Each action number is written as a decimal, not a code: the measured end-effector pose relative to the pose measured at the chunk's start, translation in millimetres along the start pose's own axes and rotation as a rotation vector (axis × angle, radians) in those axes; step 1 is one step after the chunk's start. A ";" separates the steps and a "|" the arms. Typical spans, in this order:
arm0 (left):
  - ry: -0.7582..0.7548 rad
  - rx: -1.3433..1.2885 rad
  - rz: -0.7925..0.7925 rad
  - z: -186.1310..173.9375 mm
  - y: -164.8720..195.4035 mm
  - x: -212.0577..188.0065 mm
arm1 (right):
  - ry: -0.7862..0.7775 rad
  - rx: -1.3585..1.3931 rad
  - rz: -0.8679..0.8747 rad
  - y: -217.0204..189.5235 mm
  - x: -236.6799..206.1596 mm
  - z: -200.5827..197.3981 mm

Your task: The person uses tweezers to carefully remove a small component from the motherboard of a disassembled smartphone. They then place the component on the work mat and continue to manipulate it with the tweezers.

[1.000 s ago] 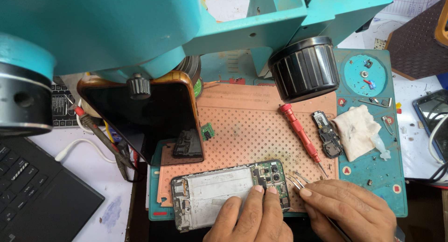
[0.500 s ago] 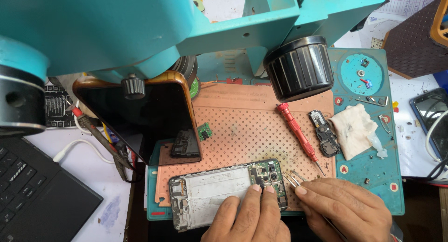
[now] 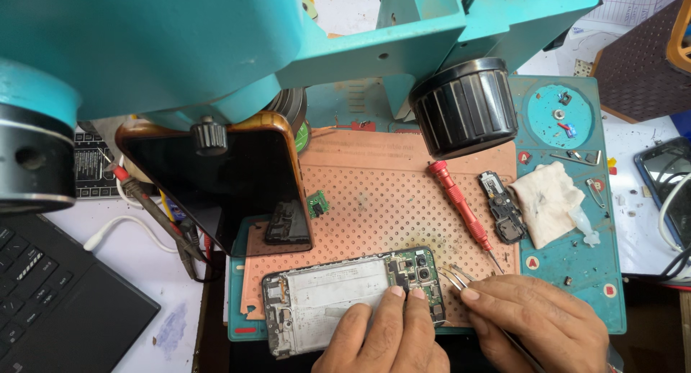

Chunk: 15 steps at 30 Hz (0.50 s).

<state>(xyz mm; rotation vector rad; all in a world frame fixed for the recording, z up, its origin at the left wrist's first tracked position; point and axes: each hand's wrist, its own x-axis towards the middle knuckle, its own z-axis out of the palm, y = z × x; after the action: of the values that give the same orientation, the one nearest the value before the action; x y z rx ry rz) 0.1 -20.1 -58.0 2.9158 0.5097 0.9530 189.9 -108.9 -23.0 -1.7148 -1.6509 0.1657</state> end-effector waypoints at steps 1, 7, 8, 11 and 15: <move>-0.001 -0.002 -0.012 0.6 0.8 -0.6 | -0.002 0.003 -0.002 0.3 0.2 -0.1; 0.009 -0.008 -0.022 -3.6 -0.8 7.4 | -0.027 -0.005 -0.044 3.8 1.0 -1.6; 0.008 -0.014 -0.027 -6.1 -2.6 10.2 | -0.028 -0.005 -0.046 4.0 1.1 -1.7; -0.006 -0.061 0.080 -16.6 -11.6 17.9 | -0.034 -0.007 -0.053 2.9 3.0 -1.9; -0.112 -0.143 0.133 -28.1 -23.1 27.1 | -0.058 0.056 -0.027 -0.1 9.8 -6.1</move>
<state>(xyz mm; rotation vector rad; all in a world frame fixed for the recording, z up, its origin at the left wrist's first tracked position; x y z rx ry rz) -2.5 8.4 -22.8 2.8813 0.2335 0.7956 194.9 -102.5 -14.7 -1.6590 -1.6952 0.2486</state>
